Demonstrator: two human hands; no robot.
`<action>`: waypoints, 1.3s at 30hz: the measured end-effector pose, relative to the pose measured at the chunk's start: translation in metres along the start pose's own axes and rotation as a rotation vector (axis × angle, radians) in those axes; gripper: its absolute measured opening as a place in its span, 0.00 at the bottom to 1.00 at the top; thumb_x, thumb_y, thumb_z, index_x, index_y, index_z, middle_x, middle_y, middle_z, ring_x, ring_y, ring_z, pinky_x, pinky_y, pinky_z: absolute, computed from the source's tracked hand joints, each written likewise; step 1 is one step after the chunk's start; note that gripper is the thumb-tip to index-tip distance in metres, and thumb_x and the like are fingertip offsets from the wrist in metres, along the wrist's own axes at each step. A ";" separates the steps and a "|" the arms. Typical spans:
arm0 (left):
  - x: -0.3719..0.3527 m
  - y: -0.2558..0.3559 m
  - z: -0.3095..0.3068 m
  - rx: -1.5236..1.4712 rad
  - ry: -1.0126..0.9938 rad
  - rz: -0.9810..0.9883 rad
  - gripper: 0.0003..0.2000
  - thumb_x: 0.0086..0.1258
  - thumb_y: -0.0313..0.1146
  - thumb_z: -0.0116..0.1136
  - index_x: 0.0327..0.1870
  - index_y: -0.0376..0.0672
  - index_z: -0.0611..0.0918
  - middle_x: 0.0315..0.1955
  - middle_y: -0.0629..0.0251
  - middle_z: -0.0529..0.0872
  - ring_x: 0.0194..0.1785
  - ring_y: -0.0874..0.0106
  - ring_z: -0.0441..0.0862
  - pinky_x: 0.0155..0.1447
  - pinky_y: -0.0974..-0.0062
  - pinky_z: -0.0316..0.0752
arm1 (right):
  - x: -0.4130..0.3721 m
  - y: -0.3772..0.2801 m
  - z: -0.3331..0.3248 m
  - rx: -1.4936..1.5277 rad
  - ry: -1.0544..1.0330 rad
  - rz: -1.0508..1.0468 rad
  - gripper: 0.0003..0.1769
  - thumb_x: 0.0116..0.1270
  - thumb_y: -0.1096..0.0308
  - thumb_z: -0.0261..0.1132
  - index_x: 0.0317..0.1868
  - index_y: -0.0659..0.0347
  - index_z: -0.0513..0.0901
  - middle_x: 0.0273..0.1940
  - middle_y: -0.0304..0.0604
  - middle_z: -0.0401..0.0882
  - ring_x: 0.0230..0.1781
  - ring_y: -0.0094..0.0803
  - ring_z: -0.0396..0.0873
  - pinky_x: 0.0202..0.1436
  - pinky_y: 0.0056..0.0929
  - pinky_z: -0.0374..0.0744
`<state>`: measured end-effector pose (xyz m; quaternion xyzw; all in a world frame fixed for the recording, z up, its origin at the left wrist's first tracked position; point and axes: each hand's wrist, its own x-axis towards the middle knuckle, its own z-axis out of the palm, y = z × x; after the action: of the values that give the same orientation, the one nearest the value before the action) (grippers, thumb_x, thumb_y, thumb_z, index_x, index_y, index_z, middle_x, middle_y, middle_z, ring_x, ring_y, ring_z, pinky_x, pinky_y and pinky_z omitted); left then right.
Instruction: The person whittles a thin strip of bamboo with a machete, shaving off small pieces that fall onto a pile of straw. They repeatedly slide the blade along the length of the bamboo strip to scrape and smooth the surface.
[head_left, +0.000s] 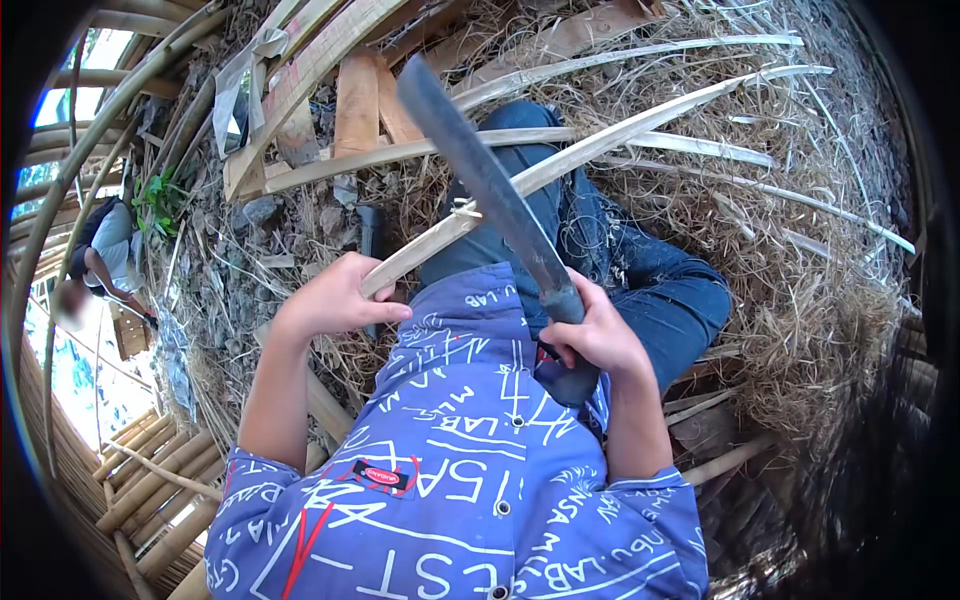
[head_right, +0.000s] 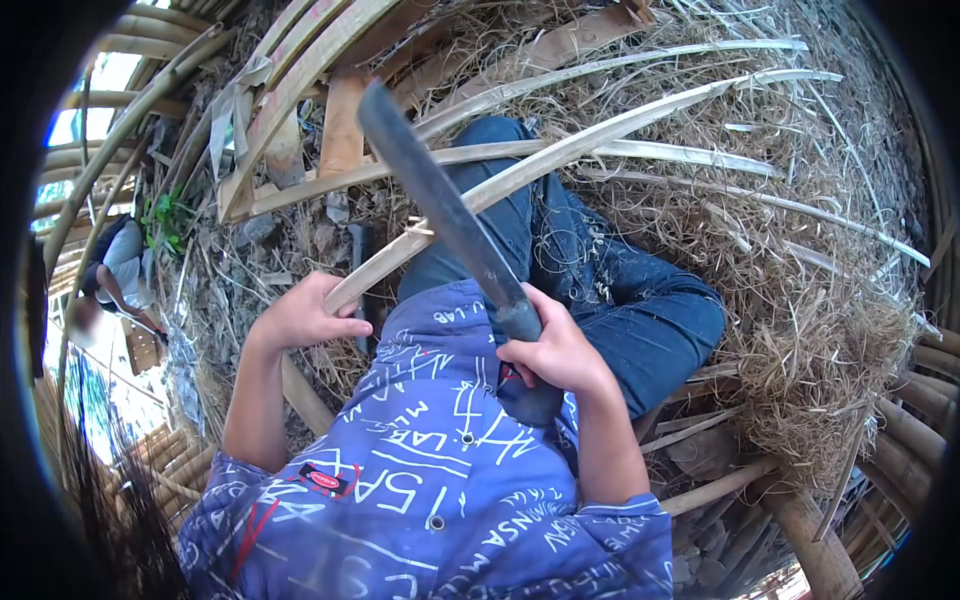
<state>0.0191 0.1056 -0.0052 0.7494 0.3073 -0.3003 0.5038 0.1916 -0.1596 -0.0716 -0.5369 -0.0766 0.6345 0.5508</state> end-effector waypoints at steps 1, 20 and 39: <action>0.000 0.003 -0.001 0.000 0.001 -0.001 0.22 0.52 0.36 0.75 0.19 0.46 0.66 0.17 0.80 0.67 0.23 0.85 0.62 0.26 0.80 0.60 | -0.002 0.000 -0.007 -0.045 -0.024 -0.001 0.34 0.52 0.84 0.63 0.62 0.64 0.66 0.20 0.35 0.72 0.12 0.21 0.69 0.15 0.23 0.69; 0.013 -0.010 0.002 -0.596 -0.446 -0.376 0.26 0.76 0.56 0.39 0.23 0.44 0.68 0.09 0.79 0.58 0.09 0.86 0.53 0.10 0.85 0.47 | -0.007 0.013 -0.060 -0.161 0.259 -0.142 0.31 0.49 0.82 0.62 0.58 0.69 0.68 0.22 0.35 0.72 0.13 0.21 0.70 0.16 0.23 0.70; 0.025 -0.023 0.015 -0.732 -0.642 -0.426 0.25 0.76 0.55 0.41 0.22 0.45 0.67 0.07 0.80 0.56 0.08 0.86 0.50 0.09 0.85 0.46 | 0.010 0.042 -0.070 0.133 0.400 -0.221 0.25 0.51 0.84 0.60 0.51 0.64 0.67 0.19 0.37 0.69 0.10 0.24 0.69 0.12 0.25 0.71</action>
<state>0.0152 0.1023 -0.0415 0.3160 0.3675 -0.4835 0.7289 0.2213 -0.2024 -0.1355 -0.6028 0.0180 0.4549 0.6552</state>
